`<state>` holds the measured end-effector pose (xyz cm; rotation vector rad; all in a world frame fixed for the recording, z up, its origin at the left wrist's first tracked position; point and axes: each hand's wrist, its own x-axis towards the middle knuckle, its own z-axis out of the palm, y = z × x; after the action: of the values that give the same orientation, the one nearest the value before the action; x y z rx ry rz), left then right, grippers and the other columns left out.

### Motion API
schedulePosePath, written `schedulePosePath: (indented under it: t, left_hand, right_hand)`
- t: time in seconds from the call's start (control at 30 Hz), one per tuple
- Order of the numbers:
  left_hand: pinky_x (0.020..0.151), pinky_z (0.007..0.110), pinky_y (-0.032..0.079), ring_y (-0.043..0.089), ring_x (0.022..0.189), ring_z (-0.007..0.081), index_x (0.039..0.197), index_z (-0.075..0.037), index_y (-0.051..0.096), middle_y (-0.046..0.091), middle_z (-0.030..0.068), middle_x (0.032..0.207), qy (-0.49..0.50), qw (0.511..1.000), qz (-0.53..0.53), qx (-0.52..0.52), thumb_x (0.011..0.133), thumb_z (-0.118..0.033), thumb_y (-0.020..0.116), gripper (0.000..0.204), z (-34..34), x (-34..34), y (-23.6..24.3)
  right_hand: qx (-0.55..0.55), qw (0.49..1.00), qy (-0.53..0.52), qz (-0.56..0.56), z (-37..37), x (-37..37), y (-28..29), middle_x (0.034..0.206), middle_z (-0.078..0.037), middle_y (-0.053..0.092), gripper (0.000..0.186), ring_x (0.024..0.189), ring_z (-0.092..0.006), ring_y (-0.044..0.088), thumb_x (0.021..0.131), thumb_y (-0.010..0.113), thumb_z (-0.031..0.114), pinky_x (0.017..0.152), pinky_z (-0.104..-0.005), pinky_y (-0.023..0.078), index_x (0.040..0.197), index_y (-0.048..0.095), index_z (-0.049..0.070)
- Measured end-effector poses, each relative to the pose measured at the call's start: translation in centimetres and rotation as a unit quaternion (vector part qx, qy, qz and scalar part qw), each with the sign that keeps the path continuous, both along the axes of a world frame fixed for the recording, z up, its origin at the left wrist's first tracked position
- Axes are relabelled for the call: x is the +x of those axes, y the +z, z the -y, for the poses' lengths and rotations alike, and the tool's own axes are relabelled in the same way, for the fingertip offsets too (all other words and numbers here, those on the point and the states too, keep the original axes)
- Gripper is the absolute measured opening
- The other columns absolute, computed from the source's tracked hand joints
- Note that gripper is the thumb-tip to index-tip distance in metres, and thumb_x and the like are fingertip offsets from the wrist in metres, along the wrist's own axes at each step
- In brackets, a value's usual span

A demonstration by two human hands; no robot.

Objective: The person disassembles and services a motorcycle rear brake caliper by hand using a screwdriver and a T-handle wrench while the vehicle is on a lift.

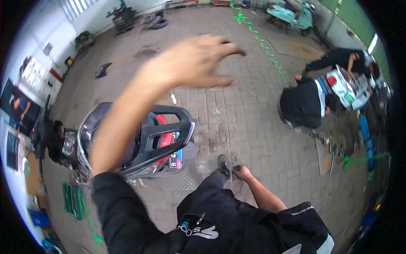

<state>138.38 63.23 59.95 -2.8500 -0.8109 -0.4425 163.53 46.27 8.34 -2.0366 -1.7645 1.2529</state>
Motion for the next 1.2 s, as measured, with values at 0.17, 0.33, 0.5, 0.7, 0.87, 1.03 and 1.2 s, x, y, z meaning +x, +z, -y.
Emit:
schedulePosePath:
  t: [0.17,0.33,0.5,0.7,0.87,1.03,1.2]
  left_hand:
    - [0.079,0.033,0.046,0.055,0.095,0.0182,0.113,-0.007,0.052,0.059,0.0077,0.105,-0.002,0.826,0.409,-0.388,0.074,-0.035,0.068,0.051,-11.8,10.0,-16.9]
    - [0.087,0.033,0.043,0.054,0.102,0.0193,0.116,-0.007,0.052,0.058,0.0093,0.107,0.165,0.739,0.392,-0.523,0.074,-0.039,0.067,0.054,-14.0,9.1,-30.6]
    - [0.085,0.032,0.043,0.056,0.099,0.0218,0.113,-0.006,0.052,0.058,0.0112,0.109,0.431,0.575,0.429,-0.547,0.077,-0.041,0.063,0.052,-13.0,2.8,-45.4]
    - [0.082,0.032,0.044,0.057,0.093,0.0189,0.097,-0.007,0.059,0.061,0.0070,0.100,0.704,0.311,0.500,-0.398,0.078,-0.024,0.058,0.026,-7.0,0.5,-54.7]
    - [0.054,0.030,0.044,0.055,0.060,0.0137,0.095,-0.005,0.058,0.060,0.0066,0.083,0.808,-0.038,0.547,-0.217,0.077,-0.025,0.057,0.027,-3.4,8.3,-55.7]
    - [0.047,0.031,0.038,0.046,0.051,0.0118,0.074,-0.004,0.056,0.049,0.0001,0.057,0.716,-0.141,0.683,-0.047,0.077,-0.024,0.055,0.020,-9.9,14.0,-56.8]
    - [0.087,0.036,0.039,0.050,0.102,0.0281,0.111,0.004,0.050,0.054,0.0184,0.111,0.730,-0.310,0.607,-0.051,0.078,-0.030,0.057,0.048,-13.8,16.6,-62.6]
  right_hand:
    - [0.132,0.987,0.088,-0.016,-19.0,-0.2,6.9,0.087,-0.017,0.063,0.028,0.084,-0.0292,0.061,0.076,0.061,0.025,0.073,-0.0347,0.048,0.090,0.061,0.001]
    - [0.093,0.988,0.116,0.029,-28.0,4.0,9.0,0.086,-0.018,0.062,0.027,0.084,-0.0311,0.060,0.077,0.059,0.026,0.072,-0.0370,0.047,0.086,0.061,0.001]
    - [-0.217,0.971,0.072,0.065,-31.5,17.7,-4.3,0.062,-0.009,0.059,0.026,0.050,-0.0205,0.056,0.080,0.056,0.031,0.044,-0.0380,0.044,0.075,0.059,0.005]
    - [-0.032,0.709,0.641,0.291,-47.4,24.7,-11.2,0.086,-0.006,0.065,0.013,0.081,-0.0241,0.062,0.076,0.054,0.021,0.068,-0.0372,0.049,0.080,0.064,0.013]
    - [-0.060,0.834,0.497,0.233,-65.6,13.3,-7.5,0.086,-0.010,0.064,0.019,0.082,-0.0259,0.061,0.078,0.048,0.024,0.071,-0.0345,0.049,0.083,0.063,0.012]
    - [0.197,0.527,0.763,0.319,-81.1,-1.2,-4.1,0.099,-0.011,0.061,0.024,0.093,-0.0257,0.056,0.083,0.043,0.020,0.080,-0.0315,0.046,0.092,0.060,0.007]
    - [0.074,0.616,0.740,0.261,-82.8,-20.1,-7.4,0.093,-0.009,0.061,0.026,0.088,-0.0234,0.056,0.086,0.040,0.023,0.077,-0.0321,0.046,0.096,0.059,0.008]
